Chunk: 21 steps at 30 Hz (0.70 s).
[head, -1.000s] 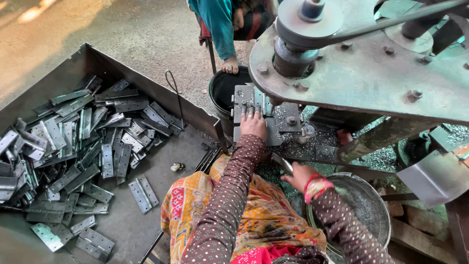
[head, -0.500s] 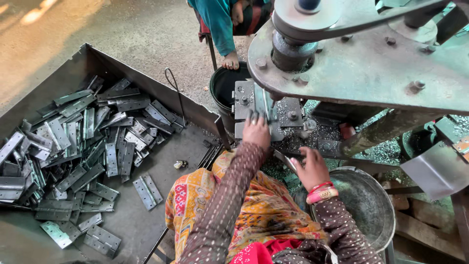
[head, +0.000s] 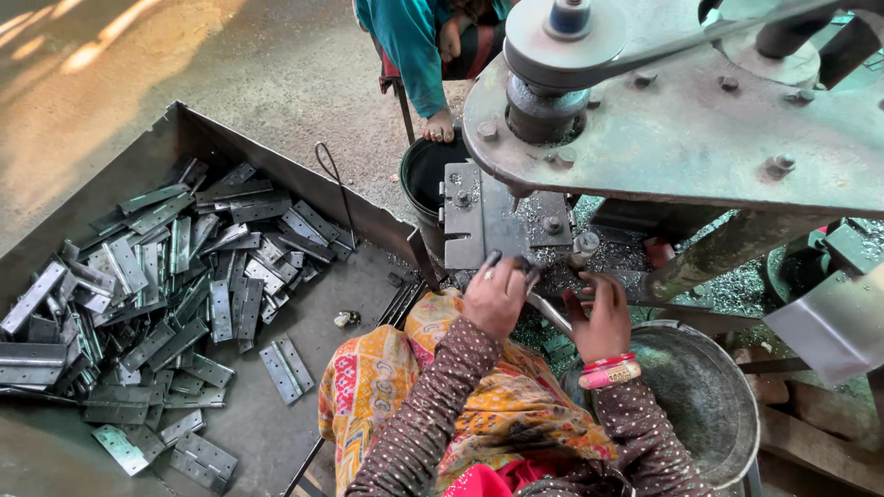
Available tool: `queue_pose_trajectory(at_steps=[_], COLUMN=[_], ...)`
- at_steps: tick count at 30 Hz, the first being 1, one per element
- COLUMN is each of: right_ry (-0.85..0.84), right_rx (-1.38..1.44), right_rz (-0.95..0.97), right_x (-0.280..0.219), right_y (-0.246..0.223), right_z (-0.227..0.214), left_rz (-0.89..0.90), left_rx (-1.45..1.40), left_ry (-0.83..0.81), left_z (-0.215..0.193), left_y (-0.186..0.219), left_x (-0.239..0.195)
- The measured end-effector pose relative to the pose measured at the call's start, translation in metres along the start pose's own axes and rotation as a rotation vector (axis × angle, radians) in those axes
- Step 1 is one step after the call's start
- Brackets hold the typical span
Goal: The person picks up metal hinge plates from a bin, positions them into a press machine jig to be stamped, and removes the finished parts.
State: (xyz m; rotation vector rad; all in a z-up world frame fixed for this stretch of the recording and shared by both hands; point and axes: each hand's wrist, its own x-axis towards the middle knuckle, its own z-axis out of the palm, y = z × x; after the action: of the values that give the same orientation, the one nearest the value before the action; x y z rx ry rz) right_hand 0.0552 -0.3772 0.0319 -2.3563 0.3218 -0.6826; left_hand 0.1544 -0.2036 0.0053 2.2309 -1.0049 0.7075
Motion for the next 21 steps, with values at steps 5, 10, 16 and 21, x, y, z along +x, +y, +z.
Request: queue_pose_trajectory(at_steps=[5,10,16,21], right_ry=[0.029,-0.035,-0.084,-0.227], right_rx=[0.0,-0.012,-0.06,-0.135], right_rz=[-0.05,0.013,-0.01,0.041], right_x=[-0.003,0.003,-0.001,0.003], right_y=[0.001,0.002,0.003,0.005], right_z=[0.0,-0.001,0.0,0.003], left_rz=[-0.033,-0.305,-0.357,-0.333], left_rx=[0.257,0.31,0.438,0.356], left_ry=[-0.043,-0.703,-0.614,-0.486], left_z=[0.031,0.03,0.005,0.027], left_y=[-0.018,-0.033,-0.021,-0.005], left_x=[0.029,0.029,0.003,0.007])
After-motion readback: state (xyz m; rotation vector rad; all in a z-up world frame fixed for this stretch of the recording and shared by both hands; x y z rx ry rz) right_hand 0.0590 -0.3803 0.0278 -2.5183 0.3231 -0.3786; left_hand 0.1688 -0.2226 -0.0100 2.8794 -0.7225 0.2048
